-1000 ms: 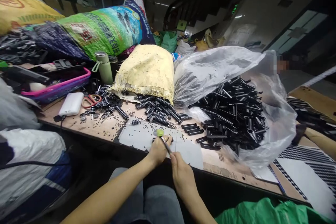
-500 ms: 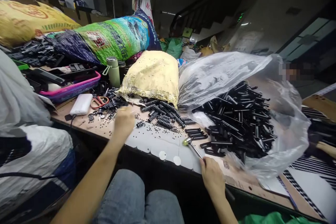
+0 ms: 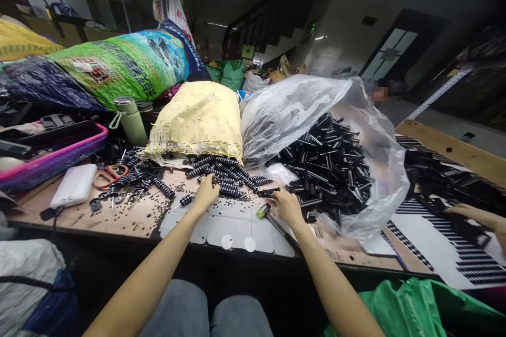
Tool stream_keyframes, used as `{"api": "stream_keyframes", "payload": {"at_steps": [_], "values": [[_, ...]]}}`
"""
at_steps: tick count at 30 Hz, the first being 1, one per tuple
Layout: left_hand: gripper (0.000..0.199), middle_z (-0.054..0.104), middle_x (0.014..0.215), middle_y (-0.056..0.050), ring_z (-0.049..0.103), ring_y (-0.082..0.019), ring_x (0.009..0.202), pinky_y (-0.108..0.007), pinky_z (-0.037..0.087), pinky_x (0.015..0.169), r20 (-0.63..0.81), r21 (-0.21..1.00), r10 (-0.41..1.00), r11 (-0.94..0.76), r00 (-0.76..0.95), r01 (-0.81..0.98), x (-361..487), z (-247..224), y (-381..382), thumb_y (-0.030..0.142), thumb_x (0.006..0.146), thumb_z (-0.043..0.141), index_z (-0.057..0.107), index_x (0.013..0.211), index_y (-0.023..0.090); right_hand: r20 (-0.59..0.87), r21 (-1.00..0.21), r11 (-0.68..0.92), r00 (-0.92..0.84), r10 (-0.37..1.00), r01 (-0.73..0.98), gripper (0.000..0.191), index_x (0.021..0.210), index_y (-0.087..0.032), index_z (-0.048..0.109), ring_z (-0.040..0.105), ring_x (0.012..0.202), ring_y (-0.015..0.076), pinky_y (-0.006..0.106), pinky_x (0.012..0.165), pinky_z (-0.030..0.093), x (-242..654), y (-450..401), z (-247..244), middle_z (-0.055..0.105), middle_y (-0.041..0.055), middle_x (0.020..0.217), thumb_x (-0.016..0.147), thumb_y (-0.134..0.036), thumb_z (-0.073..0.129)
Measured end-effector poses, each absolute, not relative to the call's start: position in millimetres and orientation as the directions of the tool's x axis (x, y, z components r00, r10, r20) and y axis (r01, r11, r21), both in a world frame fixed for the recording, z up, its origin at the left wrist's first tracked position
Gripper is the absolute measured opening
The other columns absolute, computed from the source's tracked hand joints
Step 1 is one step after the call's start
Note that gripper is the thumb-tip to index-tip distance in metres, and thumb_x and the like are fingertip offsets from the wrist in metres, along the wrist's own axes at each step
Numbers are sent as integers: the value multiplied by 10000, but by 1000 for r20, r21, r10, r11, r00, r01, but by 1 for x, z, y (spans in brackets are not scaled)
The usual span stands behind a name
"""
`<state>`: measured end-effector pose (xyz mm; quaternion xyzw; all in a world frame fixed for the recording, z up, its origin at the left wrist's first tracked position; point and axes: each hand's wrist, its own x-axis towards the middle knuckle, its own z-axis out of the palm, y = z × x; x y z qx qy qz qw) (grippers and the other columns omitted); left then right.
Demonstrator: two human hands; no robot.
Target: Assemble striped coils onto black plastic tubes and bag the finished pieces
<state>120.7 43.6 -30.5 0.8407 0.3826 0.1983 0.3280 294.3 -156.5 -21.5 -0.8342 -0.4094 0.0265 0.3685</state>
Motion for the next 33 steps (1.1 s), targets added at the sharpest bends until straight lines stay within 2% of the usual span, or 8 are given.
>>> {"api": "stream_keyframes", "payload": {"at_steps": [7, 11, 15, 18, 20, 23, 28, 33], "values": [[349, 394, 436, 66, 325, -50, 352, -165, 239, 342, -188, 971, 502, 226, 844, 82, 116, -5, -19, 431, 621, 654, 542, 758, 130, 192, -846, -212, 651, 735, 489, 332, 954, -181, 504, 605, 693, 162, 303, 609, 494, 241, -133, -10, 619, 45, 799, 784, -463, 459], [300, 410, 440, 65, 324, -41, 351, -158, 219, 342, -227, 938, 517, 343, 825, 43, 106, -5, -27, 376, 605, 674, 495, 671, 145, 283, -790, -111, 520, 806, 603, 739, 1193, -233, 420, 424, 1145, 264, 433, 918, 379, 209, -137, 5, 452, 106, 1238, 561, -503, 691], [268, 385, 440, 74, 313, -48, 360, -171, 231, 355, -191, 959, 542, 282, 818, 37, 97, -12, -30, 367, 634, 647, 496, 680, 151, 256, -791, -74, 440, 861, 607, 1005, 1278, -262, 342, 203, 1279, 294, 475, 1047, 156, 198, -143, 18, 282, 85, 1374, 407, -567, 740], [240, 430, 505, 38, 396, -76, 458, -194, 322, 447, 51, 999, 648, -36, 760, -36, 93, -13, -36, 356, 693, 593, 495, 611, 153, -162, -976, -216, 607, 778, 16, 854, 1231, -225, 365, 435, 1138, 282, 487, 933, 341, 193, -141, 21, 443, 130, 1233, 565, -742, 500], [229, 486, 588, 4, 462, -105, 570, -215, 373, 548, 263, 946, 631, -319, 730, -65, 92, -12, -41, 325, 735, 549, 508, 587, 155, -461, -869, -287, 448, 766, -403, 753, 1107, -190, 450, 571, 943, 259, 463, 803, 442, 188, -137, 20, 561, 130, 1034, 639, -772, 350], [173, 552, 706, -26, 521, -141, 690, -242, 404, 639, 350, 869, 571, -494, 743, -30, 90, -12, -46, 304, 780, 488, 571, 709, 169, -546, -737, -297, 277, 791, -607, 592, 899, -175, 508, 611, 784, 212, 407, 741, 479, 183, -132, 17, 595, 80, 830, 670, -710, 401], [321, 585, 1018, -49, 549, -178, 912, -282, 425, 764, 259, 888, 617, -455, 743, 69, 84, -23, -40, 361, 819, 427, 485, 1098, 214, -241, -965, -252, 656, 716, -79, 632, 1060, -215, 440, 499, 1038, 217, 375, 884, 417, 190, -146, -2, 491, 72, 1108, 543, -497, 669], [294, 603, 980, -45, 564, -198, 885, -298, 430, 729, 134, 886, 718, -395, 683, 241, 75, -34, -21, 397, 838, 363, 519, 1011, 218, 147, -514, -463, 606, 782, 722, 846, 1206, -206, 396, 271, 1212, 331, 503, 987, 246, 202, -159, -27, 321, 118, 1306, 464, -407, 747]]}}
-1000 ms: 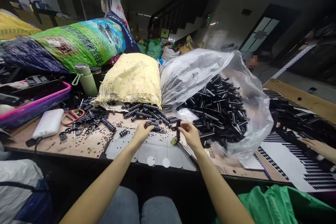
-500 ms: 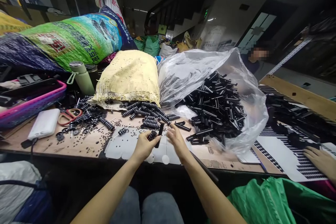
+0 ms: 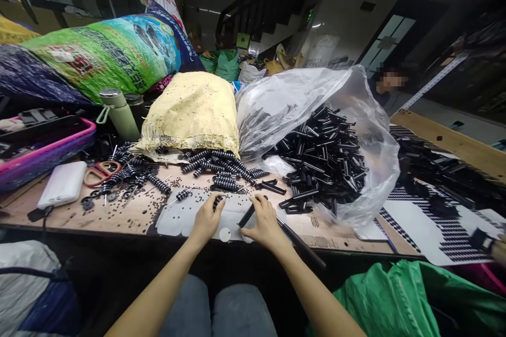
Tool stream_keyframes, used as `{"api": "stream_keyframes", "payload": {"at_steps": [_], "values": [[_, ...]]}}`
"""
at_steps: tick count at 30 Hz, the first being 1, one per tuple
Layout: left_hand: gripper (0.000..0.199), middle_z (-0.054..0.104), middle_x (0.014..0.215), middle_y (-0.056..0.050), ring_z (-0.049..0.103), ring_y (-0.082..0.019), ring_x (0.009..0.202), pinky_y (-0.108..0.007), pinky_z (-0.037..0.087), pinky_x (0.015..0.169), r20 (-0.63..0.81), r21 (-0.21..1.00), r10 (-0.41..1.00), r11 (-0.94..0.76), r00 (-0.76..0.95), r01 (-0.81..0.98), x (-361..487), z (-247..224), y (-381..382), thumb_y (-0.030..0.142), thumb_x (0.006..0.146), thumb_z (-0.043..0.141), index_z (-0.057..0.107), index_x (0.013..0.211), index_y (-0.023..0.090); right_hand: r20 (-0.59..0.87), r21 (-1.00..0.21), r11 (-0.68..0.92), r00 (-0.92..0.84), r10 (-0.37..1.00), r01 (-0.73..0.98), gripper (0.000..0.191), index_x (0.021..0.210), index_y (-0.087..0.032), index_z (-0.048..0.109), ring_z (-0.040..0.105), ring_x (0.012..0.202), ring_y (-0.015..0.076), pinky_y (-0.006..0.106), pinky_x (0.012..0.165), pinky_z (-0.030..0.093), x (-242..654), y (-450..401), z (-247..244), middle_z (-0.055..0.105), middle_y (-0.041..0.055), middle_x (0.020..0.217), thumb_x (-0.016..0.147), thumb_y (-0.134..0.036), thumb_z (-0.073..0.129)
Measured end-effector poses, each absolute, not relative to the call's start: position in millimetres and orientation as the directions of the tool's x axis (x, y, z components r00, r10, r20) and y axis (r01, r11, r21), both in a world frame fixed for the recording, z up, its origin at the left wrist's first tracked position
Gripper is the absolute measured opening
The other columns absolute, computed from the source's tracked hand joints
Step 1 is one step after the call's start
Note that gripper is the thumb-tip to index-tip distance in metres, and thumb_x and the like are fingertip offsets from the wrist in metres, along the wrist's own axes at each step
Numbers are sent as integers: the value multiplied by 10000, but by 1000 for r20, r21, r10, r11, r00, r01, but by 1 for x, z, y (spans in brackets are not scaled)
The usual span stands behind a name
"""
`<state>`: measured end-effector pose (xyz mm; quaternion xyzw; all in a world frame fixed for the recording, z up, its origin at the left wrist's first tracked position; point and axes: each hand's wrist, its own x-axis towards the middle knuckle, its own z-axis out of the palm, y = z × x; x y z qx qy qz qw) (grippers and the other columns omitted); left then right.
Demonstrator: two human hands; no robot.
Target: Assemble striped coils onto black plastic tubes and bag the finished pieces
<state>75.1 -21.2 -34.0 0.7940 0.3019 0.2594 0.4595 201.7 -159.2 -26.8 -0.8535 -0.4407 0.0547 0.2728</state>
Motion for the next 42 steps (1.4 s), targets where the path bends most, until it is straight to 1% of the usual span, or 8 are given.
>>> {"api": "stream_keyframes", "payload": {"at_steps": [3, 6, 11, 17, 22, 34, 38, 42], "values": [[338, 611, 902, -52, 572, -207, 820, -308, 433, 690, 107, 877, 810, -350, 577, 329, 67, -38, -7, 432, 835, 346, 527, 1014, 209, 173, -350, -478, 557, 812, 806, 691, 1227, -197, 385, 275, 1200, 328, 528, 955, 249, 200, -131, -30, 325, 129, 1312, 649, -494, 621], [395, 602, 734, -43, 574, -192, 686, -299, 437, 627, 100, 879, 866, -307, 490, 364, 56, -41, 6, 450, 838, 312, 563, 986, 183, 172, -363, -339, 419, 891, 868, 309, 1111, -207, 495, 391, 1099, 229, 412, 918, 321, 196, -79, -28, 486, 91, 1151, 847, -349, 421], [387, 631, 737, -42, 598, -188, 730, -300, 468, 675, 148, 870, 862, -346, 484, 350, 38, -44, 17, 433, 807, 389, 609, 1002, 182, 158, -456, -246, 350, 923, 855, 102, 810, -167, 591, 435, 1033, 227, 390, 880, 343, 195, -18, -29, 559, 99, 988, 747, -118, 526], [422, 596, 1093, -102, 522, -230, 1053, -373, 405, 904, 135, 856, 790, -397, 598, 332, 40, -48, 11, 414, 807, 410, 566, 1106, 160, 102, -711, -223, 412, 906, 667, 104, 868, -180, 548, 572, 763, 152, 300, 709, 456, 190, -35, -39, 621, 32, 798, 784, -224, 504], [419, 568, 1144, -99, 505, -224, 1080, -377, 391, 925, 124, 837, 741, -435, 660, 331, 46, -49, 2, 403, 826, 389, 537, 1145, 175, 72, -870, -159, 440, 895, 466, 151, 855, -168, 578, 613, 735, 142, 257, 644, 494, 175, -54, -39, 652, 26, 793, 726, -223, 521], [413, 491, 1234, -103, 450, -204, 1139, -356, 364, 951, 231, 886, 748, -426, 622, 184, 48, -54, -2, 369, 846, 373, 459, 1200, 174, 209, -856, -4, 353, 912, 518, 269, 946, -252, 611, 569, 912, 172, 332, 859, 426, 159, -73, -11, 630, 10, 965, 727, -181, 472], [366, 573, 1086, -93, 527, -194, 1016, -331, 421, 860, 245, 929, 783, -359, 572, 94, 47, -55, -6, 370, 843, 379, 486, 1139, 183, 185, -765, -153, 442, 878, 625, 399, 1049, -255, 559, 456, 1076, 246, 421, 961, 314, 176, -84, -8, 562, 45, 1095, 655, -257, 617], [412, 610, 819, -48, 573, -134, 654, -241, 455, 588, 71, 988, 827, -136, 557, 76, 46, -48, -8, 454, 796, 438, 494, 1096, 176, 89, -815, -251, 541, 836, 522, 166, 720, -237, 609, 530, 884, 261, 454, 873, 370, 193, -98, -21, 603, 42, 798, 583, -279, 695]]}}
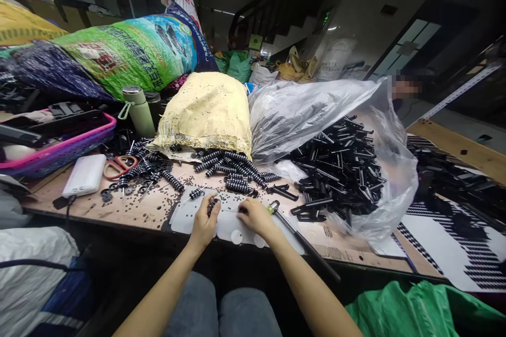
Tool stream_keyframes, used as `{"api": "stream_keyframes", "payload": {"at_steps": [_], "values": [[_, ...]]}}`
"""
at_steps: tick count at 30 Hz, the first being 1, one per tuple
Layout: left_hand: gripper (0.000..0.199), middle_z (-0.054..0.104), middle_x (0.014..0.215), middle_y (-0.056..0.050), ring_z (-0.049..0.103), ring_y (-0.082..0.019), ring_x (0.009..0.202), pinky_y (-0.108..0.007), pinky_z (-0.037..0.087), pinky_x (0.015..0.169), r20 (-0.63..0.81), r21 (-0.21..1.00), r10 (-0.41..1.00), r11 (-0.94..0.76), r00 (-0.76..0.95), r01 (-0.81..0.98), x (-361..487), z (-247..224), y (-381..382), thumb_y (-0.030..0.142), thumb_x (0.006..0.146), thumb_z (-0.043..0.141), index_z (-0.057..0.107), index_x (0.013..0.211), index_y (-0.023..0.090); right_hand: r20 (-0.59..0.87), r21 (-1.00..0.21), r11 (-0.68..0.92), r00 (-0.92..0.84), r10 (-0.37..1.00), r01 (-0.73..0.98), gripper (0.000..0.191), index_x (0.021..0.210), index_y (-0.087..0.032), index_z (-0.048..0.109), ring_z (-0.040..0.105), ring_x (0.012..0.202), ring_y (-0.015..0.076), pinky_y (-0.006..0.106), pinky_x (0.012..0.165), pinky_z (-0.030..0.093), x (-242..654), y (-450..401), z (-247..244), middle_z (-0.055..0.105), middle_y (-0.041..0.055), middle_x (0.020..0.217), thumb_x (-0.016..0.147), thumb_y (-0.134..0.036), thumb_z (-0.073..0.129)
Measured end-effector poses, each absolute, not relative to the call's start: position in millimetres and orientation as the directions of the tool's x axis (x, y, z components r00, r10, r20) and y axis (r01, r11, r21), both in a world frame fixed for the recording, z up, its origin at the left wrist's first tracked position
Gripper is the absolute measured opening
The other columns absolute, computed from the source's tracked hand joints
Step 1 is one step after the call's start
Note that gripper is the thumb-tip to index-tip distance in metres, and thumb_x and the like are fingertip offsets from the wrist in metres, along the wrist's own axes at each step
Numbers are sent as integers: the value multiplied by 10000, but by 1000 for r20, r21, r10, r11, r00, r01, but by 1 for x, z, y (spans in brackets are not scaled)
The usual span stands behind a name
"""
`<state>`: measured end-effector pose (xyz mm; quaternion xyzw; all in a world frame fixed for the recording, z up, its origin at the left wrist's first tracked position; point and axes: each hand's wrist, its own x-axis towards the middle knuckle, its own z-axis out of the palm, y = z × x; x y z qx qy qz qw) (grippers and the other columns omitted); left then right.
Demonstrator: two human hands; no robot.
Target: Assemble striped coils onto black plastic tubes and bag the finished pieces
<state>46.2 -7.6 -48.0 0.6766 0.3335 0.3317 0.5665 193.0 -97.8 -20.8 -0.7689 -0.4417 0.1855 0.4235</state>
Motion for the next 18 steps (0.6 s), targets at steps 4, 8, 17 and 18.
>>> {"api": "stream_keyframes", "payload": {"at_steps": [4, 8, 17, 18], "values": [[455, 537, 597, 4, 391, -57, 375, -180, 282, 347, -256, 956, 690, 285, 677, 71, 61, -35, -14, 531, 703, 526, 555, 912, 127, 103, -914, -146, 566, 818, 378, 135, 760, -239, 587, 572, 782, 200, 377, 759, 460, 178, -114, -33, 610, 32, 798, 743, -368, 553], [407, 441, 473, 54, 319, -32, 348, -147, 200, 331, -327, 846, 553, 533, 766, -24, 76, -26, -23, 451, 619, 651, 538, 818, 115, 113, -972, -29, 568, 815, 234, 220, 823, -225, 579, 583, 834, 211, 389, 796, 462, 160, -129, -32, 617, 44, 845, 694, -399, 617], [430, 567, 684, 5, 420, -49, 402, -166, 291, 356, -195, 936, 561, 351, 804, -17, 74, -9, -34, 448, 682, 579, 556, 1002, 162, 246, -709, -51, 315, 917, 703, 1038, 1354, -271, 141, 219, 1274, 267, 448, 1035, 239, 182, -141, 1, 248, 87, 1370, 513, -295, 749], [457, 566, 692, 6, 402, -44, 380, -168, 273, 342, -214, 918, 561, 395, 800, -32, 75, -8, -34, 474, 711, 529, 531, 1059, 178, 263, -745, -9, 305, 916, 667, 1043, 1353, -262, 131, 218, 1277, 267, 440, 1033, 252, 180, -142, 1, 232, 95, 1376, 516, -311, 750]]}}
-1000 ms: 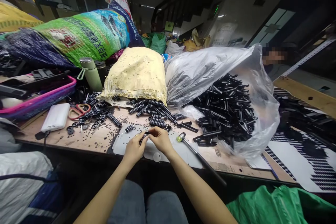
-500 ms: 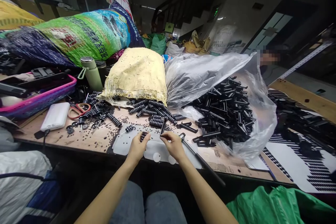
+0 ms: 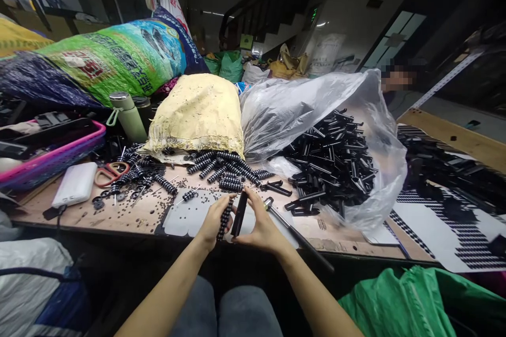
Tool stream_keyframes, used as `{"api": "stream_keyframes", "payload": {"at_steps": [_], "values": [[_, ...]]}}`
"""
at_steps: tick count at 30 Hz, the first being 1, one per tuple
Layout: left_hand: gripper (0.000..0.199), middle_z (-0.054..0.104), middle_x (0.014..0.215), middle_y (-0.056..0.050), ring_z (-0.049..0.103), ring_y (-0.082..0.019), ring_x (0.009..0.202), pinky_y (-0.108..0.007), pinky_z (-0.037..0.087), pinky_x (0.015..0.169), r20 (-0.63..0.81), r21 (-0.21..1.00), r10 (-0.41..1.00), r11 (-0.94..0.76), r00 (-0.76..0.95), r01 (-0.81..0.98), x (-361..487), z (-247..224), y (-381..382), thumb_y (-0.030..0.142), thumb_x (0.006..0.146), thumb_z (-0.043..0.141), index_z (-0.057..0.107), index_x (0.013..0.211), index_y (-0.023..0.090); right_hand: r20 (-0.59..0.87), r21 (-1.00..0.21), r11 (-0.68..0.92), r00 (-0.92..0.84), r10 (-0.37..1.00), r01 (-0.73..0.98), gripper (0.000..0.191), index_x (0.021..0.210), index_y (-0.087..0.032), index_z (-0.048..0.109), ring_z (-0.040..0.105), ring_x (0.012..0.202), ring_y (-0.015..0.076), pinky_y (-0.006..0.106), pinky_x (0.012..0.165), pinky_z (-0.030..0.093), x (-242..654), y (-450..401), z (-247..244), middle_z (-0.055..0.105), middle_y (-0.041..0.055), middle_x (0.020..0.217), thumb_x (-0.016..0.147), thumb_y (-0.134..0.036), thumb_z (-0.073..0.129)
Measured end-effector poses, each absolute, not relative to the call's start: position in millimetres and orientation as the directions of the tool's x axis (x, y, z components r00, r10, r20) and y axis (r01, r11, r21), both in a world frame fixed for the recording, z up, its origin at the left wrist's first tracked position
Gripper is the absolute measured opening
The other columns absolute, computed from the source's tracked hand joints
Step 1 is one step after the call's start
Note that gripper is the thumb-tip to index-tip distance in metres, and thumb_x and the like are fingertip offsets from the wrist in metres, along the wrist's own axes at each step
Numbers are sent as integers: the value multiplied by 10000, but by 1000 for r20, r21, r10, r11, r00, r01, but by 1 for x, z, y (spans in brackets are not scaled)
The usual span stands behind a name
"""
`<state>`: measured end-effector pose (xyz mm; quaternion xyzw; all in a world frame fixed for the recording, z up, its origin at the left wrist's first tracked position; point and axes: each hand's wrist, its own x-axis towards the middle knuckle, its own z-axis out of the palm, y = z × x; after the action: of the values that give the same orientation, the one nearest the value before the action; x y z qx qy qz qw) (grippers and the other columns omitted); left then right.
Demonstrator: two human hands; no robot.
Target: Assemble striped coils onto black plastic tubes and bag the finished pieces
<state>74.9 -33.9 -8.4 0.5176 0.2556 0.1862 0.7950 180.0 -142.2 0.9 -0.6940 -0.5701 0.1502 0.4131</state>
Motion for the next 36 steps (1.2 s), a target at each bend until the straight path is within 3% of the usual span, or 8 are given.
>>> {"api": "stream_keyframes", "payload": {"at_steps": [5, 10, 14, 21, 24, 29, 33, 36], "values": [[350, 589, 670, -17, 495, -86, 476, -199, 378, 435, -216, 859, 623, 487, 752, -157, 81, -10, -39, 428, 708, 522, 572, 904, 142, 325, -817, 139, 247, 913, 560, 1032, 1331, -253, 163, 234, 1276, 263, 422, 1059, 218, 166, -146, -5, 250, 98, 1374, 500, -319, 771], [283, 523, 491, 3, 481, -107, 385, -204, 354, 368, -347, 802, 533, 595, 772, -51, 85, -8, -46, 421, 738, 458, 505, 710, 144, 285, -829, 111, 243, 927, 548, 1002, 1332, -240, 159, 238, 1276, 253, 410, 1061, 219, 165, -147, -8, 250, 98, 1372, 519, -245, 745], [251, 475, 401, 18, 494, -136, 358, -218, 378, 354, -408, 835, 545, 547, 732, 58, 88, -4, -46, 385, 733, 444, 503, 746, 141, 245, -844, 72, 262, 934, 531, 1017, 1338, -236, 140, 257, 1266, 238, 389, 1056, 236, 165, -148, -11, 250, 87, 1367, 507, -193, 724], [242, 467, 450, 38, 503, -122, 349, -200, 381, 336, -436, 834, 555, 546, 709, 86, 89, -10, -42, 362, 719, 474, 519, 806, 141, 184, -860, -15, 337, 923, 511, 1091, 1321, -241, 143, 313, 1227, 247, 397, 1026, 285, 157, -144, -18, 277, 97, 1336, 434, -262, 778], [231, 465, 444, 36, 507, -125, 351, -201, 385, 336, -488, 810, 539, 573, 687, 125, 88, -12, -42, 371, 725, 475, 505, 772, 147, 166, -861, -30, 336, 927, 508, 1072, 1316, -238, 145, 318, 1222, 244, 393, 1022, 289, 156, -142, -20, 275, 97, 1333, 446, -272, 770], [219, 468, 460, 38, 495, -108, 350, -188, 380, 349, -457, 841, 567, 527, 686, 125, 87, -13, -44, 352, 744, 470, 525, 799, 147, 179, -833, -43, 341, 923, 552, 985, 1286, -207, 196, 370, 1178, 229, 368, 1006, 310, 152, -141, -17, 342, 91, 1272, 457, -219, 727], [237, 492, 498, 20, 503, -109, 381, -213, 416, 403, -462, 834, 512, 528, 724, 160, 86, -13, -41, 346, 764, 452, 542, 831, 138, 204, -797, -80, 392, 897, 599, 923, 1254, -179, 229, 405, 1137, 221, 333, 972, 352, 149, -140, -15, 390, 94, 1217, 450, -184, 683], [304, 567, 663, -34, 562, -138, 522, -279, 478, 531, -395, 885, 520, 437, 758, 161, 88, -18, -39, 359, 784, 424, 550, 954, 140, 215, -758, -119, 419, 882, 641, 936, 1263, -162, 207, 400, 1145, 230, 336, 970, 363, 153, -141, -23, 381, 109, 1236, 453, -201, 674]]}}
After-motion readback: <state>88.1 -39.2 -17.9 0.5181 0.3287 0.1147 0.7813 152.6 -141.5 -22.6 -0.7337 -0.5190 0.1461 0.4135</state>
